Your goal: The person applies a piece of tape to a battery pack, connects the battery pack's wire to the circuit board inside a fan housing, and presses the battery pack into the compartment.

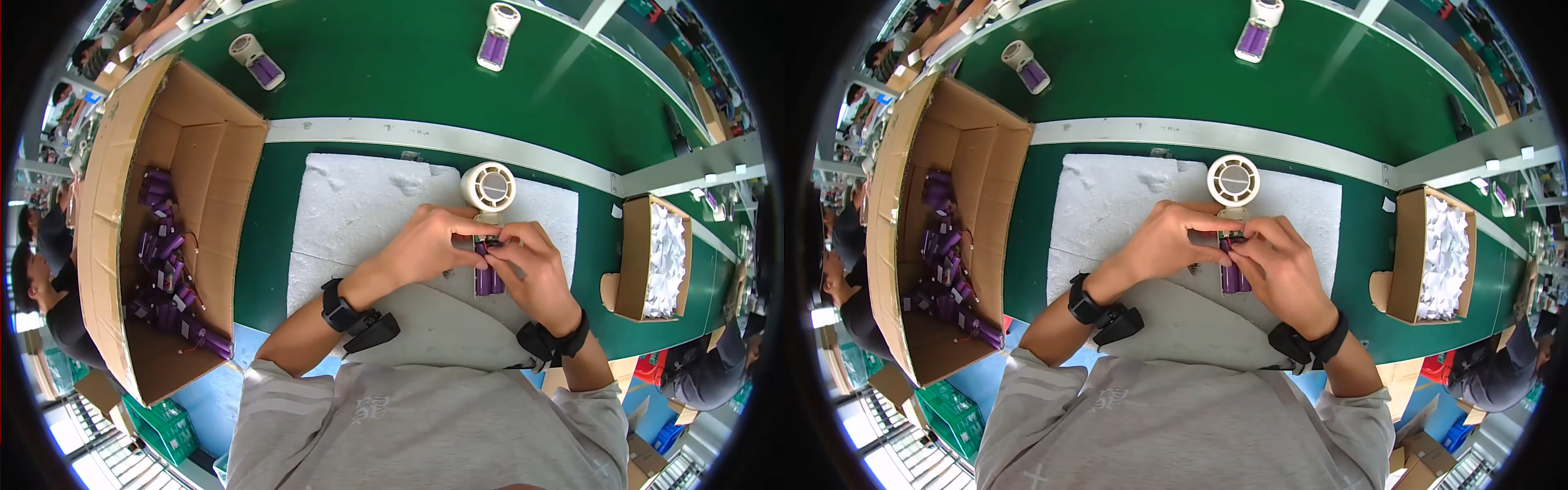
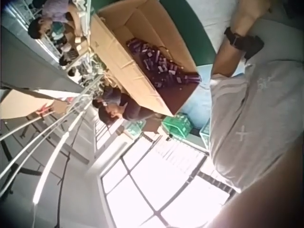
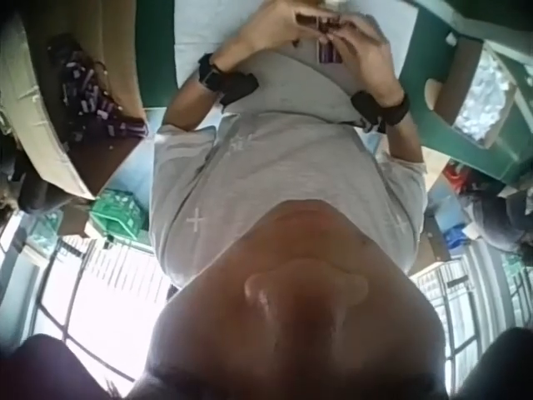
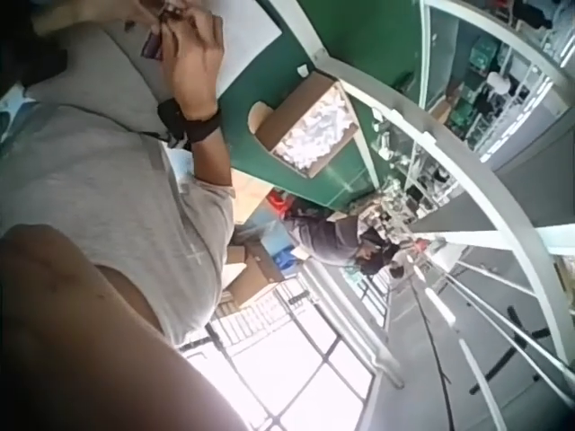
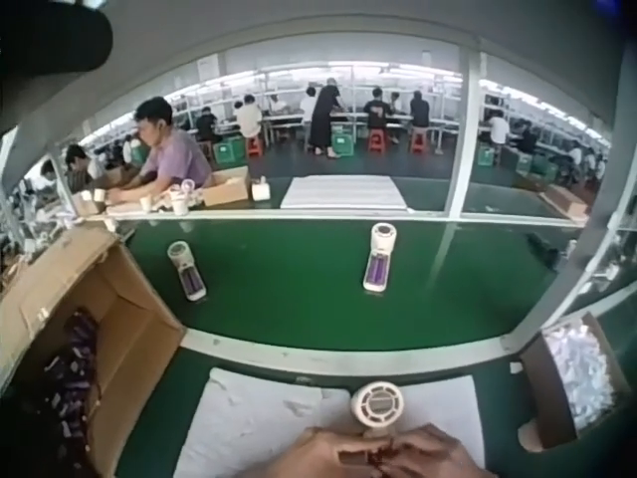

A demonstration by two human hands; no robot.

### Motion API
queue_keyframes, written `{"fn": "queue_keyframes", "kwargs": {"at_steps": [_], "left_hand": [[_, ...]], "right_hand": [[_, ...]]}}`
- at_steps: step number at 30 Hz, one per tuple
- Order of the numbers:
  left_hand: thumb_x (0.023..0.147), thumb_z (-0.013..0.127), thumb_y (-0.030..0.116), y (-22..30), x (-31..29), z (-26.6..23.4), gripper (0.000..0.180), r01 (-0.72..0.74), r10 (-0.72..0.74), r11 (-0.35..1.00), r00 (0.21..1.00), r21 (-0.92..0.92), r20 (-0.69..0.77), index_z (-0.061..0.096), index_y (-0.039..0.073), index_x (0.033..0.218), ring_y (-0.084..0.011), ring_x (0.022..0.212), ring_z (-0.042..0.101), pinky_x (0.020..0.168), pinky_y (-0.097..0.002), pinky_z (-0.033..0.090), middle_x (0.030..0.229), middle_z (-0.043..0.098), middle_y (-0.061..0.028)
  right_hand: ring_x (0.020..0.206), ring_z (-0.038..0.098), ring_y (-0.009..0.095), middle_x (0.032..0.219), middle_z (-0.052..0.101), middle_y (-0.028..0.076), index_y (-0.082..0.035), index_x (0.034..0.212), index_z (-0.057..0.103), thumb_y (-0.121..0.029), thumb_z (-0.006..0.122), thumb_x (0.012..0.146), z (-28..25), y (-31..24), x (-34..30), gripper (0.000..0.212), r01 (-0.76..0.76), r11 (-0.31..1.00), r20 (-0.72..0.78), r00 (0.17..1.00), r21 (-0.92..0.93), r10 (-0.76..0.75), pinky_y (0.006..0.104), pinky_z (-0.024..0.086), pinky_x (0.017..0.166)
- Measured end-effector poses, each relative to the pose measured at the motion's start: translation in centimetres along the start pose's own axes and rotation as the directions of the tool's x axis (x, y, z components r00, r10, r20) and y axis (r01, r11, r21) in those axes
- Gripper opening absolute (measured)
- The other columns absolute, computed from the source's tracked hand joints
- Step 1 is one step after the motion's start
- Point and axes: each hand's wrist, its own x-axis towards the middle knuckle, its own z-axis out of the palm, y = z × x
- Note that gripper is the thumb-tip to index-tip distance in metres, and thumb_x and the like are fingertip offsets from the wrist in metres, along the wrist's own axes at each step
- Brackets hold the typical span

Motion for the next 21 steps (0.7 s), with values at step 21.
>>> {"fn": "queue_keyframes", "kwargs": {"at_steps": [21], "left_hand": [[0.074, 0.074, 0.019, 3.4, -13.7, -12.4, 0.044, 0.656, 0.085, 0.593, 0.525, 0.467, -0.847, 0.063, 0.010, 0.115, -0.0362, 0.099, 0.057, 0.084, -0.0408, 0.048, 0.103, 0.060, -0.0173]], "right_hand": [[0.094, 0.059, 0.017, 0.112, 0.061, 0.010, -0.002, 0.120, 0.056, -0.008, 0.063, 0.085, -4.9, 1.9, 1.7, 0.036, -0.359, 0.933, -0.010, 0.933, 0.014, 0.359, 0.0284, 0.047, 0.077]]}}
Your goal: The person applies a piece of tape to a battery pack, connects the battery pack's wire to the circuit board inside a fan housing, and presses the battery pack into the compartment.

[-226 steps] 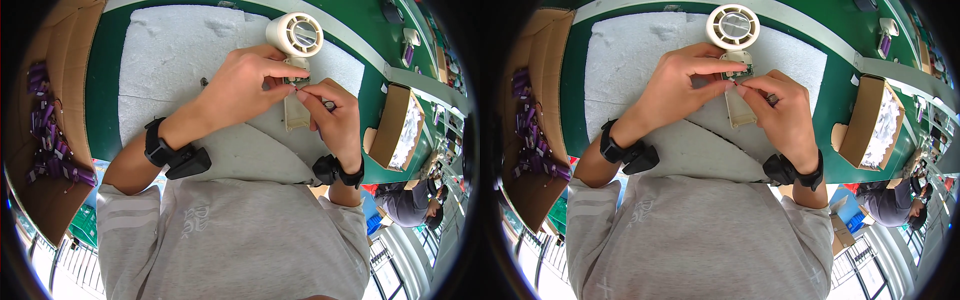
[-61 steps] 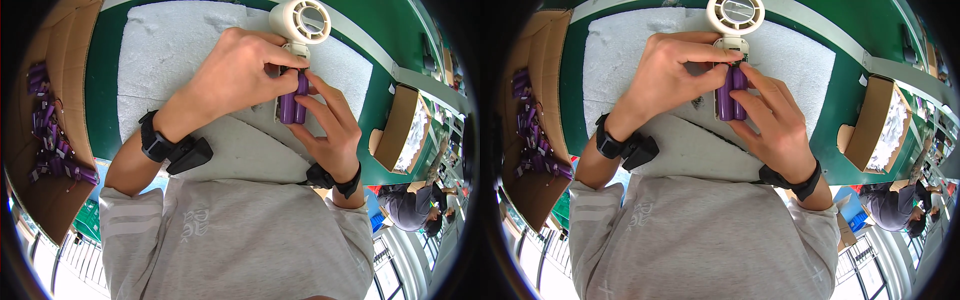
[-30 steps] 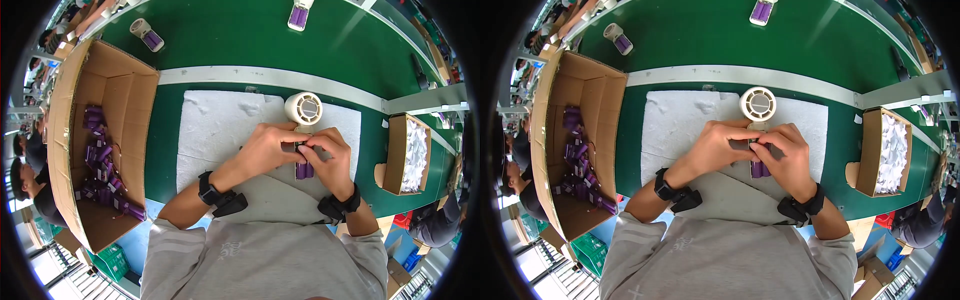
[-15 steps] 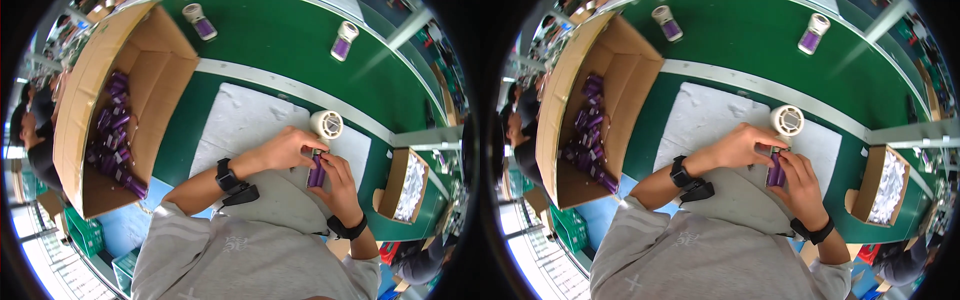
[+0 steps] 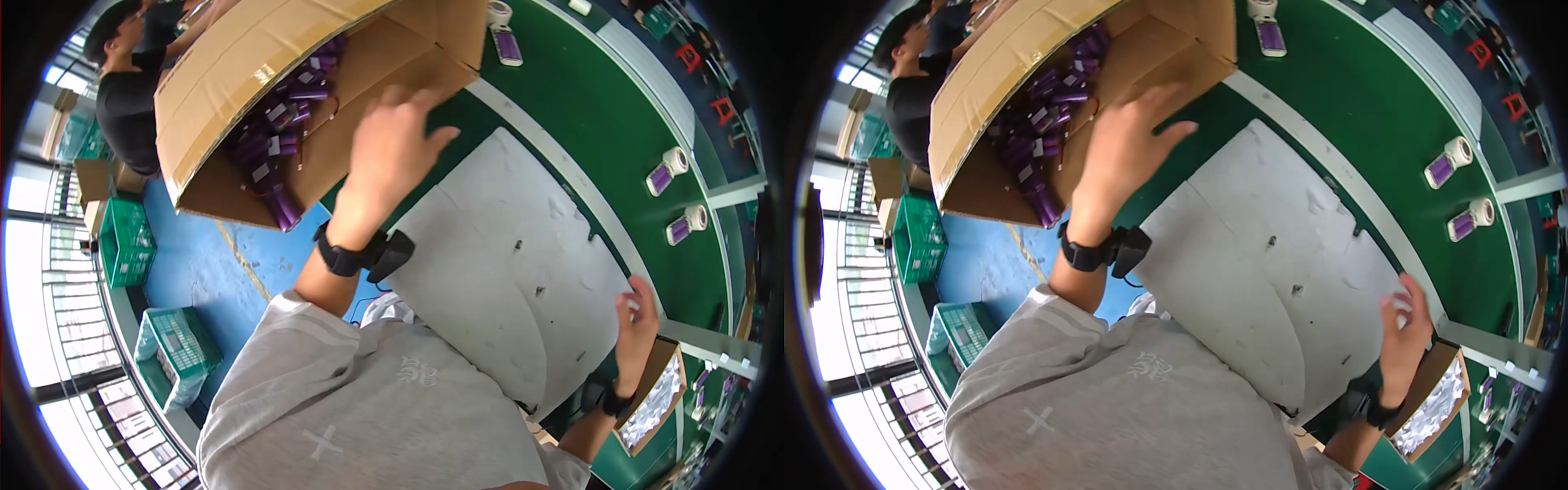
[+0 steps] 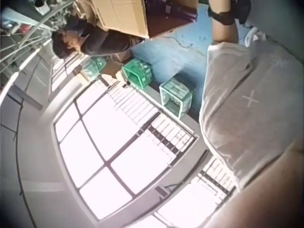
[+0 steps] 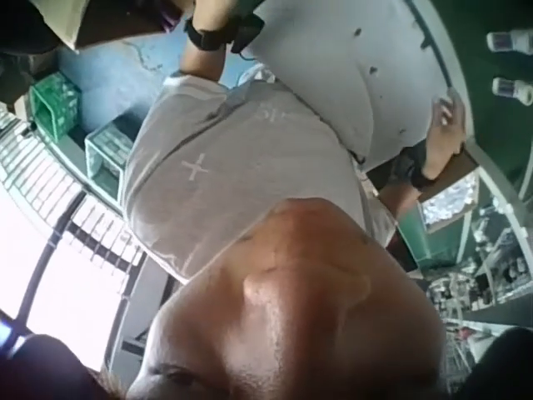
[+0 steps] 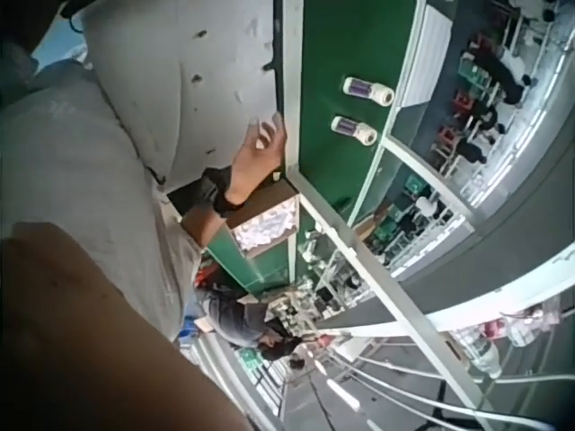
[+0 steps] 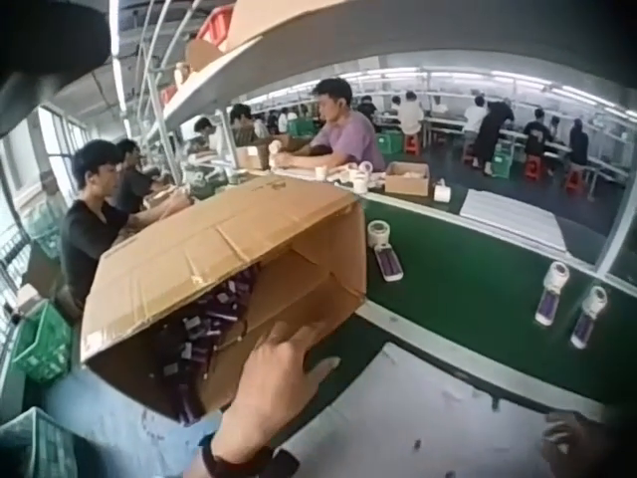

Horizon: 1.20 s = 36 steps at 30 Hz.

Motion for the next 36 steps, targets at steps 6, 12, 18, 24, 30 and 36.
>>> {"fn": "queue_keyframes", "kwargs": {"at_steps": [6, 12, 18, 24, 30, 36], "left_hand": [[0.070, 0.076, 0.012, -3.3, -11.7, -3.5, 0.044, 0.293, -0.232, 0.919, 0.943, 0.264, -0.240, 0.062, 0.013, 0.112, -0.0316, 0.089, 0.060, 0.070, -0.0390, 0.051, 0.114, 0.053, -0.0119], [0.069, 0.074, 0.003, -5.2, -15.9, -4.9, 0.048, 0.556, -0.546, 0.690, 0.820, 0.463, -0.170, 0.060, 0.014, 0.114, -0.0308, 0.077, 0.064, 0.061, -0.0373, 0.053, 0.131, 0.046, -0.0116], [0.074, 0.068, -0.002, -8.7, -17.1, -4.5, 0.033, 0.464, -0.399, 0.821, 0.883, 0.332, -0.248, 0.065, 0.010, 0.104, -0.0333, 0.076, 0.066, 0.063, -0.0363, 0.056, 0.126, 0.054, -0.0144], [0.078, 0.066, -0.005, -5.9, -17.1, -3.4, 0.019, 0.284, -0.226, 0.953, 0.895, 0.102, -0.384, 0.066, 0.005, 0.094, -0.0303, 0.076, 0.069, 0.061, -0.0311, 0.056, 0.112, 0.065, -0.0167], [0.080, 0.064, -0.009, 3.9, -11.3, -3.0, 0.023, -0.371, 0.257, 0.796, 0.923, -0.479, -0.287, 0.059, -0.004, 0.102, -0.0238, 0.079, 0.071, 0.059, -0.0262, 0.057, 0.109, 0.065, -0.0223], [0.083, 0.065, -0.002, 14.0, -6.2, 4.5, 0.021, -0.163, 0.566, 0.379, 0.820, -0.911, 0.089, 0.058, 0.000, 0.103, -0.0226, 0.080, 0.068, 0.067, -0.0299, 0.055, 0.108, 0.064, -0.0197]], "right_hand": [[0.086, 0.056, 0.010, 0.100, 0.063, 0.004, -0.001, 0.112, 0.059, -0.009, 0.061, 0.087, 2.5, -1.3, -4.1, 0.027, -0.146, 0.980, 0.404, 0.911, 0.134, 0.080, 0.0237, 0.045, 0.074], [0.080, 0.055, 0.009, 0.092, 0.062, 0.003, -0.001, 0.107, 0.061, -0.011, 0.061, 0.088, 4.0, -0.4, -4.5, 0.021, -0.118, 0.976, 0.276, 0.959, 0.181, 0.064, 0.0216, 0.044, 0.072], [0.077, 0.053, 0.008, 0.087, 0.060, 0.002, -0.001, 0.104, 0.061, -0.012, 0.061, 0.088, 4.6, -0.3, -5.1, 0.019, -0.081, 0.983, 0.251, 0.967, 0.167, 0.037, 0.0205, 0.042, 0.069], [0.075, 0.052, 0.007, 0.085, 0.059, 0.001, -0.001, 0.102, 0.062, -0.011, 0.061, 0.088, 4.6, -0.1, -5.2, 0.018, -0.083, 0.979, 0.212, 0.976, 0.183, 0.043, 0.0203, 0.041, 0.066], [0.073, 0.056, 0.011, 0.089, 0.062, 0.004, -0.001, 0.108, 0.059, -0.025, 0.053, 0.095, 3.7, -3.3, -5.3, 0.028, -0.198, 0.868, 0.484, 0.873, 0.456, -0.056, 0.0228, 0.044, 0.063], [0.072, 0.060, 0.015, 0.094, 0.064, 0.009, -0.001, 0.107, 0.056, -0.037, 0.042, 0.100, 6.0, -6.2, -5.4, 0.039, -0.250, 0.337, 0.256, 0.966, 0.907, 0.029, 0.0251, 0.045, 0.059]]}}
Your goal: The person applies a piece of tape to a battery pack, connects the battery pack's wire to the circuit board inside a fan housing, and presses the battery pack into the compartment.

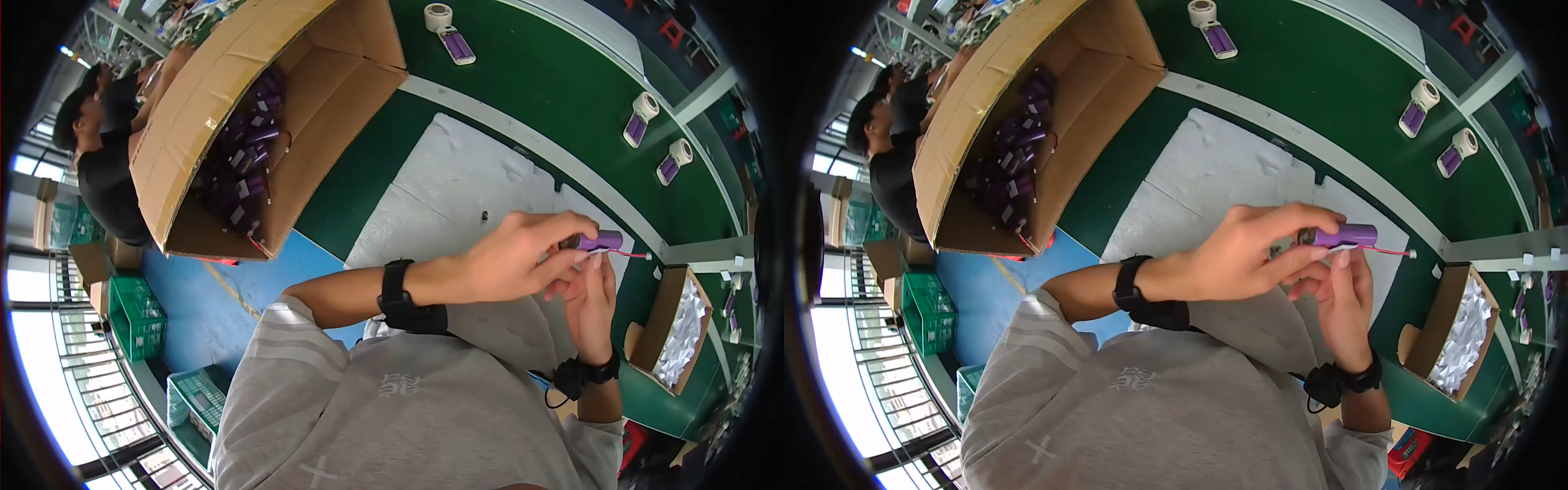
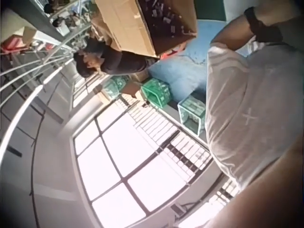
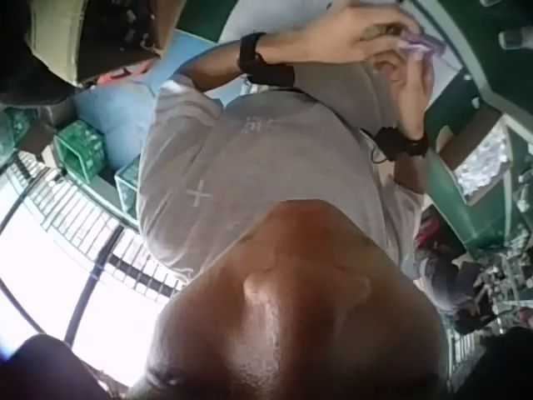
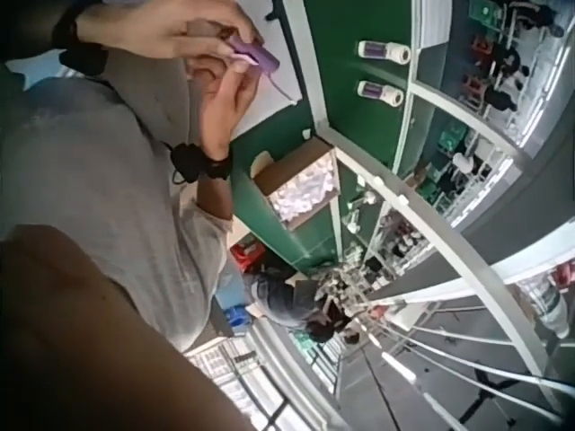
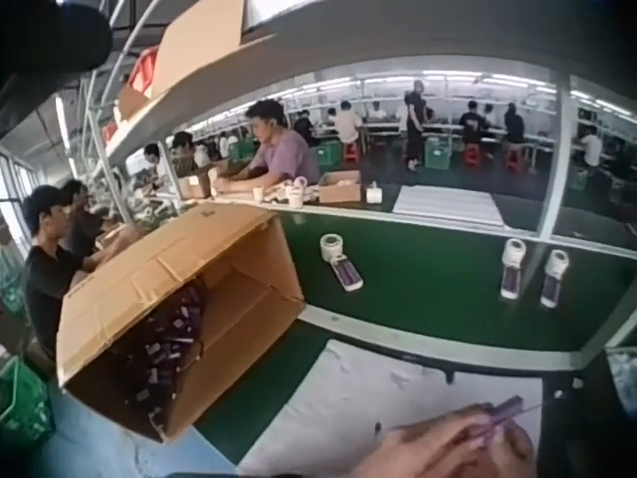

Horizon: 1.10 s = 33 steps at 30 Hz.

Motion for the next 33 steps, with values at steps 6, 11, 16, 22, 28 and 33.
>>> {"fn": "queue_keyframes", "kwargs": {"at_steps": [6, 11, 16, 22, 28, 33], "left_hand": [[0.087, 0.060, 0.000, -6.6, 3.3, 2.6, 0.027, 0.501, -0.409, 0.701, 0.865, -0.508, 0.289, 0.054, -0.001, 0.113, -0.0184, 0.090, 0.065, 0.075, -0.0301, 0.053, 0.103, 0.064, -0.0109], [0.090, 0.058, 0.005, -9.1, 2.9, 2.3, 0.029, 0.625, -0.479, 0.586, 0.780, -0.516, 0.403, 0.052, 0.000, 0.118, -0.0152, 0.091, 0.063, 0.069, -0.0286, 0.054, 0.102, 0.063, -0.0094], [0.094, 0.057, 0.013, -9.7, 2.1, 1.8, 0.035, 0.694, -0.554, 0.335, 0.692, -0.637, 0.463, 0.051, 0.002, 0.127, -0.0130, 0.092, 0.060, 0.072, -0.0288, 0.053, 0.106, 0.062, -0.0081], [0.098, 0.051, 0.021, -9.2, 1.6, 2.2, 0.043, 0.763, -0.469, 0.471, 0.642, -0.443, 0.606, 0.044, 0.002, 0.136, -0.0127, 0.098, 0.055, 0.083, -0.0273, 0.046, 0.123, 0.056, -0.0069], [0.098, 0.050, 0.017, -8.5, 1.6, 2.3, 0.042, 0.604, -0.369, 0.707, 0.759, -0.368, 0.536, 0.044, 0.000, 0.136, -0.0146, 0.109, 0.053, 0.093, -0.0280, 0.042, 0.127, 0.055, -0.0084], [0.094, 0.052, 0.005, -8.1, 2.0, 2.1, 0.039, 0.497, -0.349, 0.830, 0.817, -0.253, 0.459, 0.048, -0.001, 0.132, -0.0183, 0.110, 0.053, 0.095, -0.0290, 0.040, 0.124, 0.055, -0.0118]], "right_hand": [[0.066, 0.056, 0.010, 0.086, 0.064, 0.006, -0.002, 0.102, 0.057, -0.033, 0.046, 0.099, -5.1, 1.3, 3.1, 0.033, 0.107, 0.950, -0.321, 0.925, -0.293, -0.203, 0.0249, 0.043, 0.055], [0.061, 0.051, 0.006, 0.078, 0.063, 0.002, -0.001, 0.101, 0.058, -0.020, 0.057, 0.094, -5.8, 2.4, 3.8, 0.021, 0.105, 0.911, -0.290, 0.928, -0.399, -0.234, 0.0215, 0.040, 0.053], [0.061, 0.050, 0.005, 0.078, 0.060, 0.001, -0.002, 0.106, 0.057, -0.016, 0.057, 0.093, -5.9, 2.1, 4.0, 0.019, 0.063, 0.903, -0.164, 0.976, -0.425, -0.146, 0.0203, 0.040, 0.053], [0.058, 0.048, 0.005, 0.072, 0.060, 0.001, -0.001, 0.100, 0.057, -0.015, 0.060, 0.092, -4.8, 1.6, 3.2, 0.017, 0.033, 0.927, -0.328, 0.930, -0.373, -0.165, 0.0218, 0.038, 0.051], [0.057, 0.049, 0.011, 0.067, 0.057, 0.006, -0.001, 0.093, 0.060, -0.015, 0.059, 0.092, -6.7, 2.1, 2.6, 0.014, 0.124, 0.728, -0.021, 0.982, -0.674, -0.187, 0.0274, 0.039, 0.052], [0.060, 0.055, 0.020, 0.068, 0.057, 0.008, -0.002, 0.090, 0.059, -0.016, 0.053, 0.095, -6.6, 2.9, 3.5, 0.016, 0.303, 0.634, 0.105, 0.938, -0.711, -0.331, 0.0315, 0.044, 0.055]]}}
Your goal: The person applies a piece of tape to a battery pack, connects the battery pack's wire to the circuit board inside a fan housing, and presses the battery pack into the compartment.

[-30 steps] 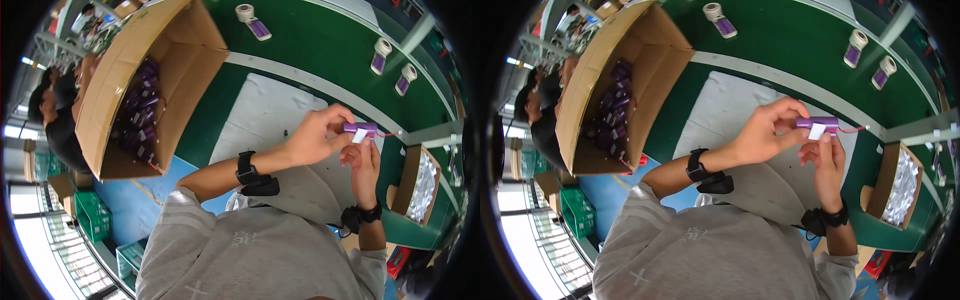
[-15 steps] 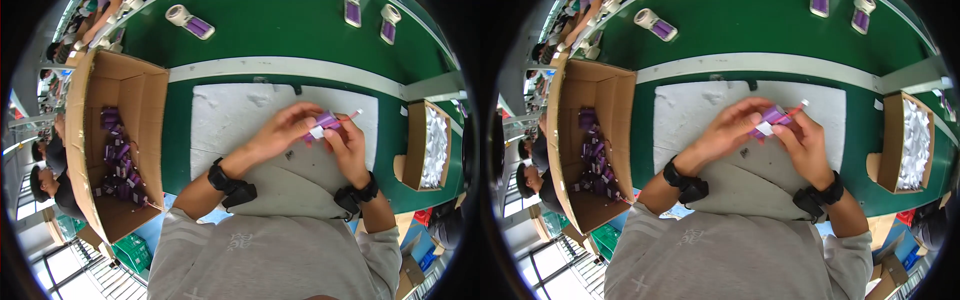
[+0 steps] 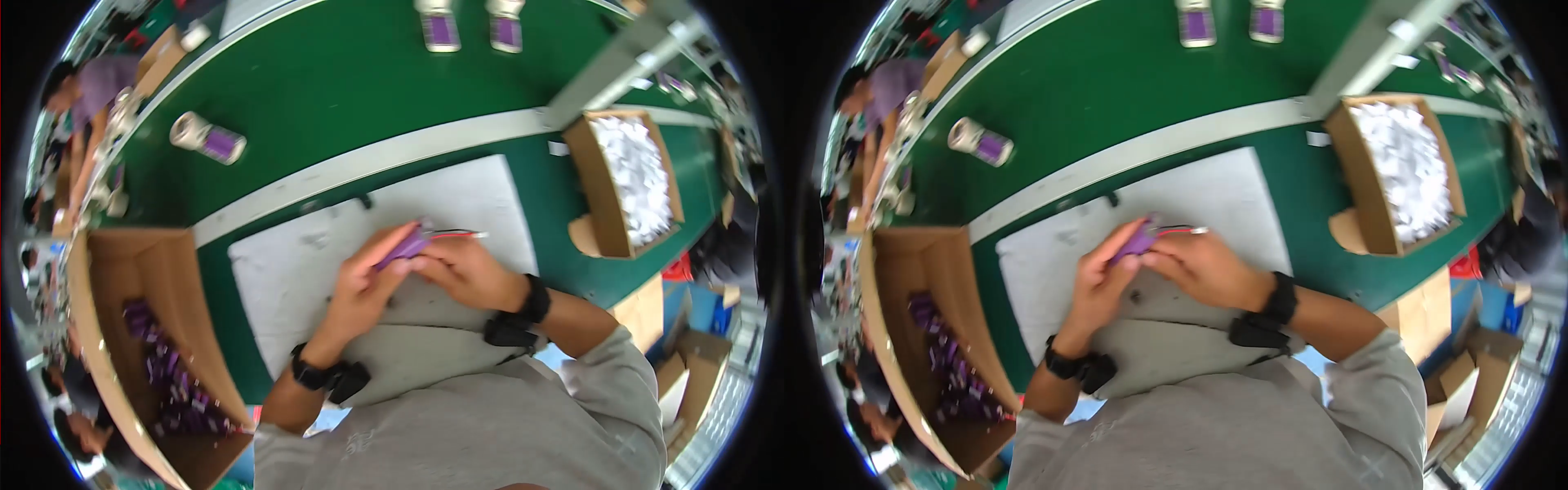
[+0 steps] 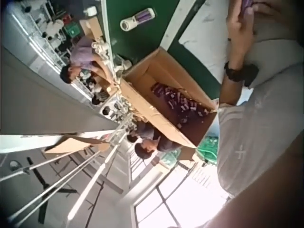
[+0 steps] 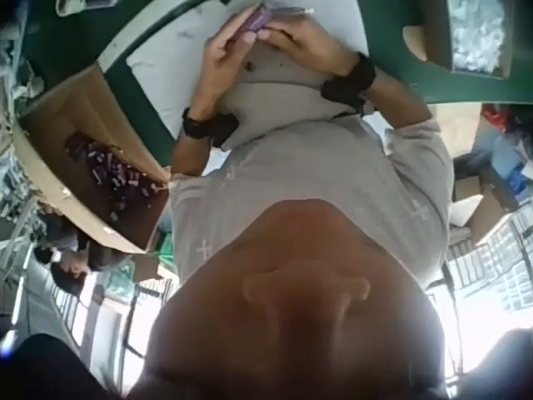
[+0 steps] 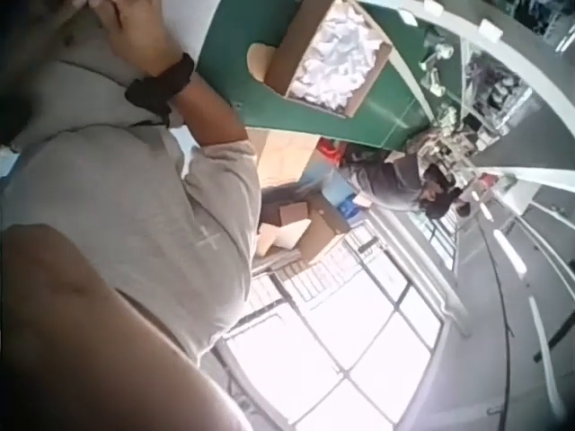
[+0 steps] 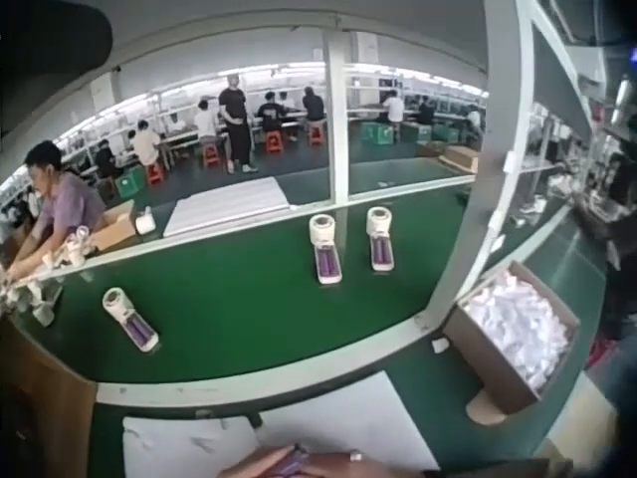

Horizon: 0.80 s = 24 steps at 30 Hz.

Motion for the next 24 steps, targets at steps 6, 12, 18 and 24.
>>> {"fn": "queue_keyframes", "kwargs": {"at_steps": [6, 12, 18, 24], "left_hand": [[0.093, 0.054, 0.009, 0.1, -0.2, 0.5, 0.039, -0.033, 0.036, 0.992, 0.999, 0.125, -0.024, 0.050, -0.005, 0.129, -0.0210, 0.110, 0.054, 0.096, -0.0304, 0.040, 0.124, 0.055, -0.0140], [0.094, 0.054, 0.014, -0.4, 0.2, 0.7, 0.041, -0.011, 0.019, 0.988, 0.999, 0.151, -0.047, 0.049, -0.006, 0.129, -0.0208, 0.110, 0.054, 0.095, -0.0313, 0.040, 0.125, 0.054, -0.0142], [0.094, 0.054, 0.016, -0.7, -0.1, 0.6, 0.042, 0.048, -0.042, 0.993, 0.998, 0.112, -0.055, 0.049, -0.006, 0.130, -0.0199, 0.110, 0.053, 0.095, -0.0313, 0.040, 0.126, 0.054, -0.0141], [0.095, 0.053, 0.017, -0.8, -0.2, 0.5, 0.044, 0.070, -0.066, 0.995, 0.996, 0.066, -0.055, 0.047, -0.006, 0.131, -0.0189, 0.110, 0.053, 0.096, -0.0313, 0.040, 0.126, 0.055, -0.0135]], "right_hand": [[0.066, 0.058, 0.035, 0.071, 0.059, 0.015, -0.003, 0.088, 0.055, -0.018, 0.050, 0.093, -0.1, -1.3, 0.0, 0.017, -0.065, 0.995, -0.018, 0.998, 0.080, 0.067, 0.0447, 0.046, 0.061], [0.064, 0.059, 0.033, 0.071, 0.060, 0.014, -0.003, 0.087, 0.054, -0.015, 0.043, 0.091, -0.2, -0.6, 0.0, 0.018, -0.058, 0.991, 0.021, 0.998, 0.118, 0.056, 0.0432, 0.046, 0.061], [0.062, 0.060, 0.030, 0.069, 0.061, 0.012, -0.003, 0.085, 0.053, -0.015, 0.041, 0.091, 0.1, -0.4, -0.2, 0.019, -0.063, 0.984, 0.031, 0.998, 0.166, 0.059, 0.0423, 0.046, 0.061], [0.059, 0.059, 0.028, 0.065, 0.060, 0.009, -0.003, 0.082, 0.053, -0.016, 0.040, 0.091, 0.1, -0.4, -0.2, 0.021, -0.050, 0.977, -0.003, 0.999, 0.205, 0.052, 0.0404, 0.046, 0.061]]}}
